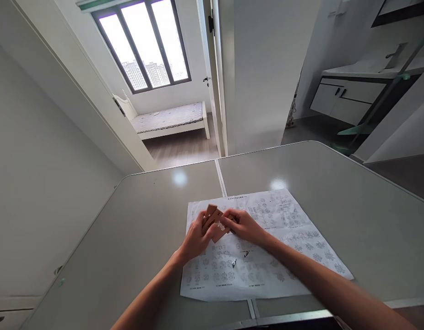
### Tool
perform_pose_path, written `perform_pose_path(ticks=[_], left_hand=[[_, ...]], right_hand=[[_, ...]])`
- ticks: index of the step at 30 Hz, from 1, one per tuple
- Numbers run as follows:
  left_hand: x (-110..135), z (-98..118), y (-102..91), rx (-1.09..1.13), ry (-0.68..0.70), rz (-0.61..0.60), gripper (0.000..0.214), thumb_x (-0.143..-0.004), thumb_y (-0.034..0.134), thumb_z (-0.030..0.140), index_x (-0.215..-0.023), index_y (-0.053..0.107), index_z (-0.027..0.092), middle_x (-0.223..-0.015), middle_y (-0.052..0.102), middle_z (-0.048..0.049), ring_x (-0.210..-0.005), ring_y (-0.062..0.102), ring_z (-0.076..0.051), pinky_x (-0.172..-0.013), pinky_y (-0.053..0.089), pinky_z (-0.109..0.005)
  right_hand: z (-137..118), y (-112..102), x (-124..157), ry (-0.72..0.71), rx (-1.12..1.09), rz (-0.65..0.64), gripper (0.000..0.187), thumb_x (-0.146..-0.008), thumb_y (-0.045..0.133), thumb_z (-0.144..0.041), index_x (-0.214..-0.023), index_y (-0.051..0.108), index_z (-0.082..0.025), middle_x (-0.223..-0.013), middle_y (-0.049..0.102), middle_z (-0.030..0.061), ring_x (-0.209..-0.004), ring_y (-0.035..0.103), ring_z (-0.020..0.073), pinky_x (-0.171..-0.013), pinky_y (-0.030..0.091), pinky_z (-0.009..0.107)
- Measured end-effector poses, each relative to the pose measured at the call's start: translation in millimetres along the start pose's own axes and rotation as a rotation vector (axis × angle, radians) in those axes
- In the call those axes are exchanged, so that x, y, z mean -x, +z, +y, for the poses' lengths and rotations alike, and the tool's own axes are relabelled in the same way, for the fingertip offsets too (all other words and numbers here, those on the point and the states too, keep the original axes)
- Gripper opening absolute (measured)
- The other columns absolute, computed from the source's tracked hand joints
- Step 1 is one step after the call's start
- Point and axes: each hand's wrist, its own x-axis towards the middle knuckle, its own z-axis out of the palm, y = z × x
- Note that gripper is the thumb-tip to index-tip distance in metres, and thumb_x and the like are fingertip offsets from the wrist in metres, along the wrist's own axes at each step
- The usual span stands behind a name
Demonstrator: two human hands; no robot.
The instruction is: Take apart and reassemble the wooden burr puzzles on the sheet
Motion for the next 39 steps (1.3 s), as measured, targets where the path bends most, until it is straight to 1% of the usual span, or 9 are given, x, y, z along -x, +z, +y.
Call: perform_pose_path(ticks=[3, 7, 12, 15, 19, 22, 25, 32, 39], left_hand=[[0, 3, 0.6, 0.220, -0.149, 0.012, 0.037, -0.101, 0.046, 0.054, -0.115, 0.057, 0.022, -0.079, 0.061, 0.0005, -0.059, 0.054, -0.013, -0.050, 0.042, -0.022], [-1, 6, 1.9, 0.457, -0.255, 0.006, 0.044, -0.098, 0.050, 0.061, -0.116, 0.059, 0.021, -0.082, 0.056, 0.0016, -0.056, 0.045, -0.008, -0.048, 0.041, -0.018], [-5, 5, 2.0, 0.528, -0.154, -0.064, 0.043, -0.100, 0.052, 0.062, -0.111, 0.052, 0.020, -0.065, 0.045, 0.0087, -0.040, 0.031, -0.004, -0.038, 0.026, -0.017], [-8, 5, 0.6, 0.504, -0.099, -0.053, 0.041, -0.101, 0.052, 0.060, -0.112, 0.049, 0.020, -0.059, 0.042, 0.0111, -0.037, 0.031, -0.005, -0.038, 0.025, -0.019], [-11, 6, -3.3, 0.511, -0.101, 0.040, 0.042, -0.100, 0.055, 0.058, -0.112, 0.051, 0.018, -0.069, 0.050, 0.0062, -0.048, 0.041, -0.007, -0.047, 0.033, -0.022], [-12, 5, -6.2, 0.521, -0.107, 0.079, 0.045, -0.101, 0.054, 0.057, -0.119, 0.054, 0.016, -0.069, 0.048, 0.0049, -0.058, 0.044, -0.011, -0.057, 0.038, -0.024], [-12, 3, -7.3, 0.527, -0.117, 0.101, 0.047, -0.102, 0.051, 0.056, -0.126, 0.055, 0.016, -0.070, 0.046, 0.0044, -0.062, 0.043, -0.012, -0.061, 0.038, -0.025], [-13, 1, -7.3, 0.499, -0.076, 0.185, 0.040, -0.099, 0.060, 0.056, -0.117, 0.056, 0.020, -0.078, 0.053, 0.0026, -0.067, 0.050, -0.012, -0.065, 0.044, -0.026], [-14, 5, -6.9, 0.466, -0.019, 0.169, 0.043, -0.102, 0.055, 0.055, -0.127, 0.055, 0.020, -0.095, 0.065, -0.0038, -0.068, 0.053, -0.012, -0.063, 0.046, -0.027]], right_hand=[[0, -2, -2, 0.013, -0.077, 0.009, 0.047, -0.095, 0.063, -0.064, -0.085, 0.064, -0.019, -0.062, 0.056, -0.0042, -0.052, 0.047, 0.0105, -0.050, 0.036, 0.024], [3, -4, -6, 0.019, -0.198, 0.034, 0.047, -0.096, 0.061, -0.065, -0.091, 0.064, -0.019, -0.073, 0.057, -0.0034, -0.049, 0.043, 0.0072, -0.049, 0.034, 0.024], [10, -9, -9, 0.032, -0.316, 0.038, 0.041, -0.095, 0.067, -0.060, -0.096, 0.067, -0.018, -0.083, 0.060, -0.0009, -0.049, 0.043, 0.0056, -0.045, 0.029, 0.024], [13, -10, -10, 0.032, -0.373, 0.041, 0.038, -0.095, 0.069, -0.056, -0.101, 0.070, -0.018, -0.087, 0.063, 0.0004, -0.053, 0.049, 0.0064, -0.048, 0.039, 0.024], [14, -10, -10, 0.034, -0.424, 0.030, 0.041, -0.091, 0.076, -0.050, -0.119, 0.072, -0.020, -0.106, 0.071, 0.0058, -0.080, 0.069, 0.0149, -0.079, 0.060, 0.033], [13, -9, -10, 0.049, -0.471, 0.023, 0.045, -0.089, 0.081, -0.046, -0.125, 0.070, -0.021, -0.117, 0.073, 0.0075, -0.098, 0.075, 0.0212, -0.100, 0.059, 0.043], [11, -8, -9, 0.059, -0.526, 0.011, 0.045, -0.088, 0.082, -0.044, -0.124, 0.068, -0.020, -0.116, 0.076, 0.0085, -0.101, 0.078, 0.0248, -0.106, 0.058, 0.049], [3, -7, -7, 0.068, -0.447, -0.053, 0.041, -0.094, 0.074, -0.049, -0.118, 0.065, -0.017, -0.111, 0.080, 0.0136, -0.090, 0.080, 0.0247, -0.079, 0.066, 0.039], [6, -5, -7, 0.072, -0.368, -0.081, 0.043, -0.096, 0.070, -0.053, -0.119, 0.063, -0.017, -0.114, 0.079, 0.0156, -0.070, 0.080, 0.0206, -0.051, 0.057, 0.026]])
